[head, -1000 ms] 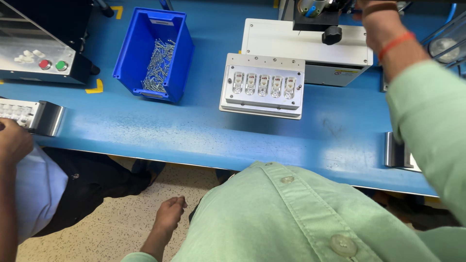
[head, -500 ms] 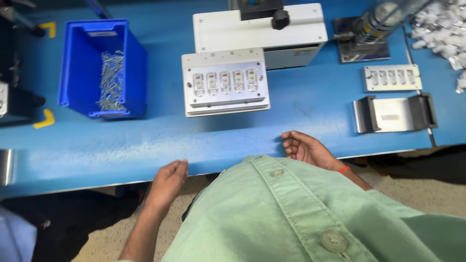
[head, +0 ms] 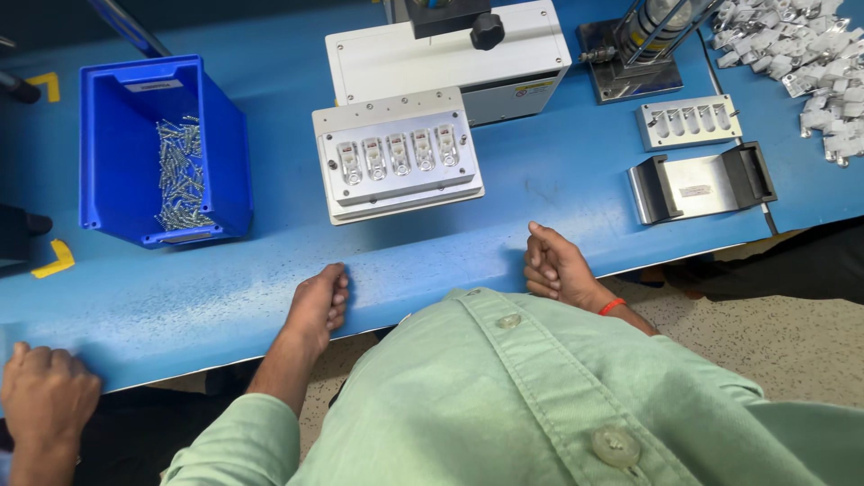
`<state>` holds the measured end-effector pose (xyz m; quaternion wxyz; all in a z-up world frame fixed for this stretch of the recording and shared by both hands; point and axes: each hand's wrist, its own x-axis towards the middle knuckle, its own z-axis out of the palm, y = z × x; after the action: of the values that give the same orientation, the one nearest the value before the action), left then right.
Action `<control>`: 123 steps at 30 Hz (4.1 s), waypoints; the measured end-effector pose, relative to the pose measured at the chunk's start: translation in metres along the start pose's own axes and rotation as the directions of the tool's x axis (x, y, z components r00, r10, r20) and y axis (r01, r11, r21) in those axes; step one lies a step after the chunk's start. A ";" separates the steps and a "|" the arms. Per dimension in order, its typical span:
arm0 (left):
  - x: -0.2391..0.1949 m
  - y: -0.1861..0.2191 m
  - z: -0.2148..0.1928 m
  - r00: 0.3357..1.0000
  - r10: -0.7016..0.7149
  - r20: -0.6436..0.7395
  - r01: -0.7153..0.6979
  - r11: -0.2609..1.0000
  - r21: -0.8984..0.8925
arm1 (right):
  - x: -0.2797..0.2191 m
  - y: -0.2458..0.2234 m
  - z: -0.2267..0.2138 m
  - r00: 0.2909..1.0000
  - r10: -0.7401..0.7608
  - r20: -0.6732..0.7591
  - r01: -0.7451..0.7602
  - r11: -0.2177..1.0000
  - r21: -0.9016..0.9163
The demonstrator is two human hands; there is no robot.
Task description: The person picks small screws from a blue bin and places them into slots on a metal fixture. They repeatedly load the fixture, operate a press, and transfer the fixture to a bin. The process is repeated with multiple fixtures.
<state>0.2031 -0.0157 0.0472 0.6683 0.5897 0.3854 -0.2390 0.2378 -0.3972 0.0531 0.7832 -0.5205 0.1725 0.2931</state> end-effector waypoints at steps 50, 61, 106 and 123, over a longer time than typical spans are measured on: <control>-0.141 0.141 0.030 0.699 0.543 0.465 0.173 0.503 -0.847 | -0.096 -0.120 0.246 0.544 -0.574 0.613 0.782 0.080 -0.619; -0.139 0.147 0.029 0.651 0.592 0.475 0.133 0.527 -0.839 | -0.087 -0.114 0.256 0.581 -0.608 0.541 0.737 0.111 -0.667; -0.151 0.107 -0.001 0.843 0.492 0.218 -0.182 0.641 -0.745 | -0.065 -0.100 0.294 0.635 -0.532 0.560 0.751 0.254 -0.609; -0.173 0.041 0.027 0.950 0.309 -0.044 -0.201 0.499 -0.843 | -0.062 -0.097 0.272 0.501 -0.303 0.811 0.858 0.052 -0.511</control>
<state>0.1391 -0.0572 0.2099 0.9164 0.2331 0.3226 0.0431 0.2431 -0.1929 0.2665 0.4204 -0.7736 -0.4654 0.0905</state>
